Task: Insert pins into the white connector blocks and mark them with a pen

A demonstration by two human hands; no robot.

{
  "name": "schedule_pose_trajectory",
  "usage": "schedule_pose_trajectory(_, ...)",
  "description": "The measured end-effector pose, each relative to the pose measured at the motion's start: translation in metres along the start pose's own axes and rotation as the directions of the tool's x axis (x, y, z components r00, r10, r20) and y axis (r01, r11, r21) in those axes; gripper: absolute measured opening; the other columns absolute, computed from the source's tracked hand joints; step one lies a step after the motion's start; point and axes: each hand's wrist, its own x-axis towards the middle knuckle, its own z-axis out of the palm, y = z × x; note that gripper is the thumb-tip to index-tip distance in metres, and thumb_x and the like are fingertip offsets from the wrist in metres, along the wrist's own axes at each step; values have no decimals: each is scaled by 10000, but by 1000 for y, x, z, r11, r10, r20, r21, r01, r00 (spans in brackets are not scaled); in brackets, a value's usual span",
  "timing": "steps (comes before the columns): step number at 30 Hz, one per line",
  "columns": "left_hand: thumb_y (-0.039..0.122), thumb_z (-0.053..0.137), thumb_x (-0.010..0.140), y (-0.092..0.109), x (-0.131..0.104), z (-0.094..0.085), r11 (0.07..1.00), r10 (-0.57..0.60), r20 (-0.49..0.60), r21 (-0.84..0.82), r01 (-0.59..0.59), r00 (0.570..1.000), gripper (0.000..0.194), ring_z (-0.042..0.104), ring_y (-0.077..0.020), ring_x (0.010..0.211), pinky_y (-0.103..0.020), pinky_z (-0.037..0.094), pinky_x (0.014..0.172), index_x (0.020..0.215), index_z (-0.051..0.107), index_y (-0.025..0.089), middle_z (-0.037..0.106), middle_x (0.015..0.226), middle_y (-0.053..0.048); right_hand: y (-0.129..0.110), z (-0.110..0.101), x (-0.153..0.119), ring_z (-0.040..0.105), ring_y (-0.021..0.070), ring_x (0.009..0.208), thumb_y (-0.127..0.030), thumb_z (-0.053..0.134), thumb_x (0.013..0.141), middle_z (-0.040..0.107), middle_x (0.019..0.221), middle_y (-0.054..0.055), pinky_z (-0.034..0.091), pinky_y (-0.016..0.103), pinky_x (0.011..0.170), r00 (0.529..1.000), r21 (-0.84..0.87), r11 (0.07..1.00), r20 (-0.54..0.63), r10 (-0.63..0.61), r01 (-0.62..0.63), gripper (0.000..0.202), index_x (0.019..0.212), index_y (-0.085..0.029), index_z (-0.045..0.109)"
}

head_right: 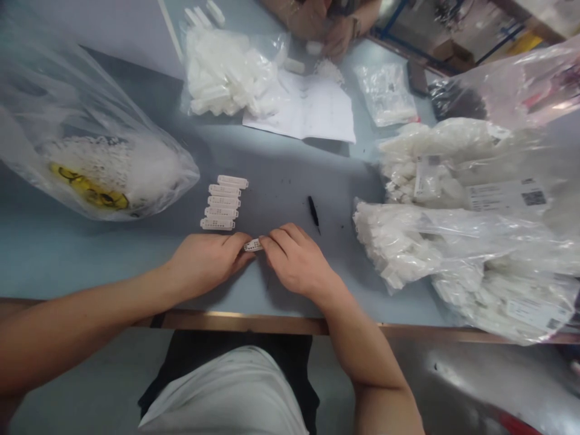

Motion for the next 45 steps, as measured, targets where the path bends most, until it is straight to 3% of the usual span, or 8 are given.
schedule_pose_trajectory(7,416,408,922,-2,1,2,1000,7,-14,16,-7,1000,327,628,-209,549,-277,392,449,921,606,156,668,669,-64,6,-4,-5,532,211,905,-158,523,879,638,957,88,478,388,812,999,13,1000,-48,-12,13,254,1112,-182,621)
schedule_pose_trajectory(16,440,378,935,-4,1,6,1000,7,-9,28,-7,1000,352,631,-215,549,-275,372,443,901,593,164,673,671,-64,3,-8,-1,502,212,954,-205,516,895,645,966,62,425,368,771,992,-111,987,60,-107,113,254,1128,-198,617)
schedule_pose_trajectory(21,438,381,936,-4,1,3,999,3,0,46,-3,1000,344,642,-217,575,-279,393,457,952,596,171,687,698,-58,4,-4,1,495,206,940,-209,527,879,642,918,50,421,354,795,999,-76,996,10,-44,45,228,1069,-200,653)
schedule_pose_trajectory(28,440,414,920,-3,2,-1,998,-25,23,65,24,999,338,654,-215,610,-273,404,475,960,614,171,688,715,-56,14,-7,-4,493,184,846,-302,551,881,629,924,56,401,348,788,995,-84,996,-101,25,-33,344,1209,-215,607)
schedule_pose_trajectory(31,446,407,922,-3,2,0,998,-32,31,64,30,999,340,657,-215,626,-273,398,480,968,617,182,693,729,-52,12,-6,-3,492,186,825,-334,525,901,616,852,51,383,348,749,998,-134,991,-56,-31,23,305,1156,-206,630)
schedule_pose_trajectory(37,475,381,929,-4,3,2,996,-41,54,84,36,998,364,657,-224,622,-276,356,467,967,608,192,694,720,-47,3,5,0,487,190,816,-222,443,932,612,801,59,364,344,659,992,-117,985,13,-126,127,256,1057,-131,647)
schedule_pose_trajectory(45,477,373,931,-3,3,0,995,-59,84,81,52,995,386,668,-223,667,-279,391,508,1034,606,188,707,786,-62,18,1,-4,507,158,780,-288,513,910,637,822,28,394,312,730,985,-21,1000,-172,13,-17,287,1157,-204,635)
